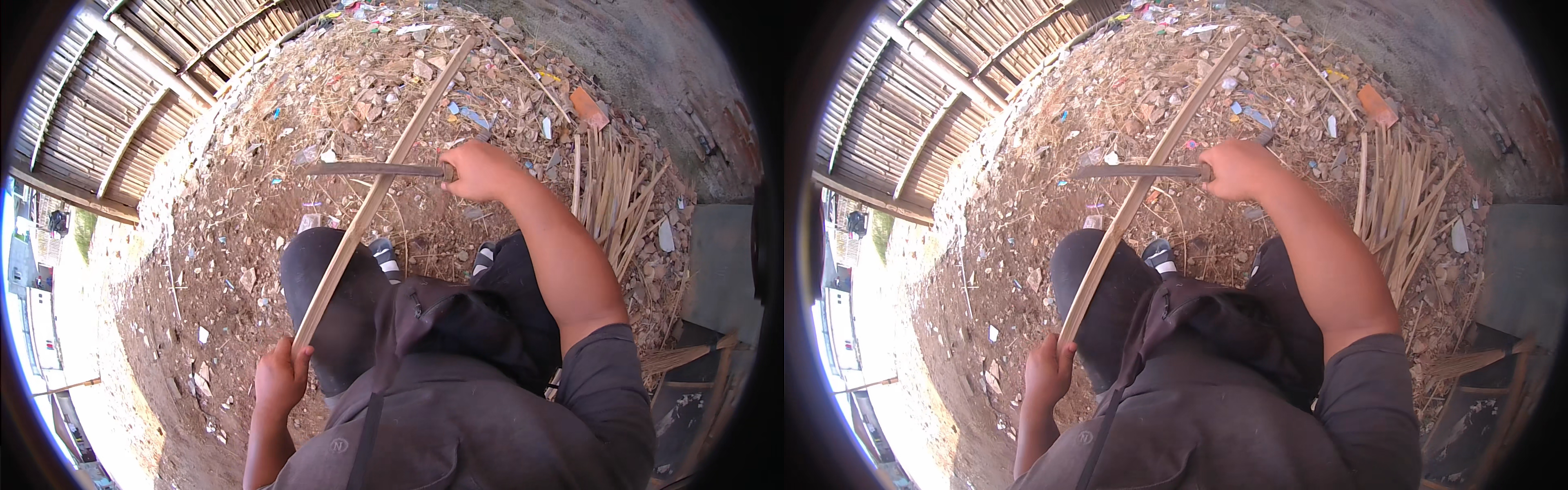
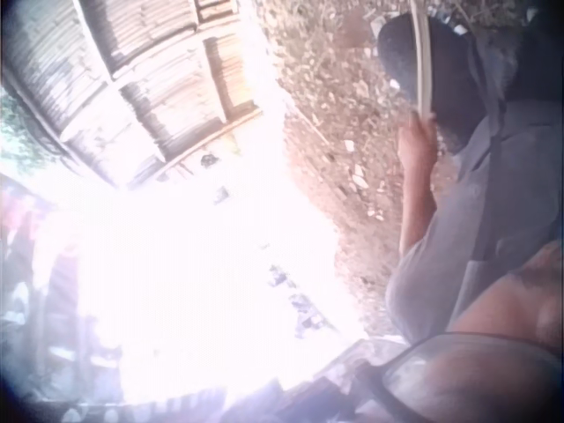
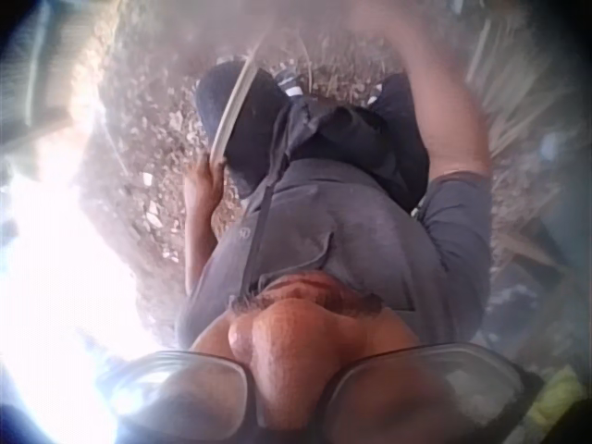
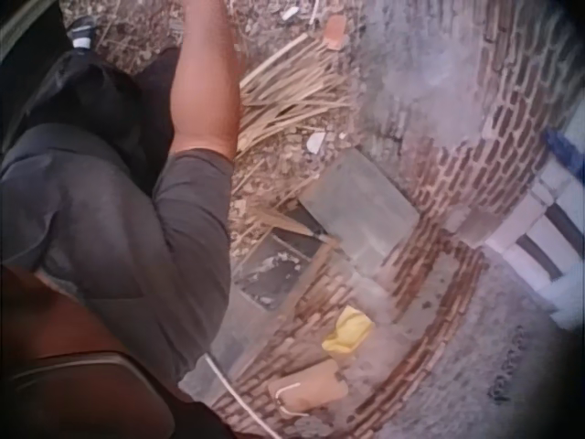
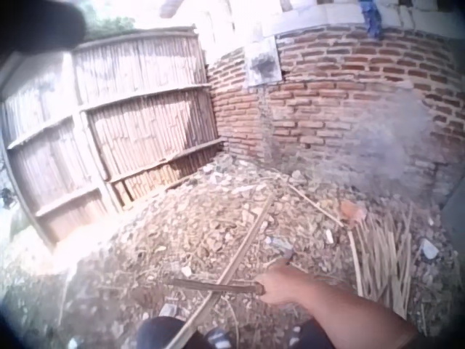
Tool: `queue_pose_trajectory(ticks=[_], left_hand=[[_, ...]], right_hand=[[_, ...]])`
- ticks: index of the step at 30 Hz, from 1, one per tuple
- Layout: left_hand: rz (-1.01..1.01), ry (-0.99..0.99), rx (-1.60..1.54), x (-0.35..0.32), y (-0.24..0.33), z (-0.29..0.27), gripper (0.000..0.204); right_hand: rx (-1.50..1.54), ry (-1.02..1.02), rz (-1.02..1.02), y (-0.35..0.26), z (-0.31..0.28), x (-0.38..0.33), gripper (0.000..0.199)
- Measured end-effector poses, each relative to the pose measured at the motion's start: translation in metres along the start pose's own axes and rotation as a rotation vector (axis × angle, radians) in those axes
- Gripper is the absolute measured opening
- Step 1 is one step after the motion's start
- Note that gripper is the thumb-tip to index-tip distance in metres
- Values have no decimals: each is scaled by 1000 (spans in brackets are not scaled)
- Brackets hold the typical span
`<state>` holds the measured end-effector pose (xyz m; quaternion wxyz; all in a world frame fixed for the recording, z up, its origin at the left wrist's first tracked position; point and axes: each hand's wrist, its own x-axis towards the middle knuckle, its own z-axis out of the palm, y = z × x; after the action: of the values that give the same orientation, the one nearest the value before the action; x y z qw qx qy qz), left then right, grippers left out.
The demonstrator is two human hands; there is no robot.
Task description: The person repeatedly scrapes and shaves down a long strip of bamboo using a knife.
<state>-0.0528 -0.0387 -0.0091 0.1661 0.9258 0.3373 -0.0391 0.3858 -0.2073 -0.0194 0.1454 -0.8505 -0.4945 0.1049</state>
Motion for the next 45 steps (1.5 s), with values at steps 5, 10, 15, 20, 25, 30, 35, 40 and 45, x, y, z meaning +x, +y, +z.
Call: queue_pose_trajectory(ticks=[5, 10, 15, 20, 25, 30, 35, 40, 45], left_hand=[[90, 58, -56, 3, -22, 31, 50], [122, 23, -163, 13, -22, 25, 47], [143, -3, -256, 6, -16, 21, 37], [93, -119, -301, 12, -11, 8, 35], [44, -181, -356, 17, -11, 3, 27], [-57, -347, -661, 18, -16, 1, 36], [-79, -413, -668, 26, -34, 10, 43], [-175, -433, -830, 15, -21, 2, 37], [-144, -529, -1008, 26, -28, 5, 25]], right_hand=[[76, -284, -105, -21, 4, 8, 25], [199, -120, -126, -30, 19, 11, 23], [-22, 88, -225, -46, 13, -1, 23], [152, 96, -19, -14, 21, 17, 23], [130, 102, -117, -25, 23, 16, 22], [68, -83, -211, -17, 29, 19, 24], [372, 131, 153, 17, 25, 26, 28], [0, -88, -219, -30, 19, 11, 38], [407, 20, 205, 27, 19, 24, 40]])
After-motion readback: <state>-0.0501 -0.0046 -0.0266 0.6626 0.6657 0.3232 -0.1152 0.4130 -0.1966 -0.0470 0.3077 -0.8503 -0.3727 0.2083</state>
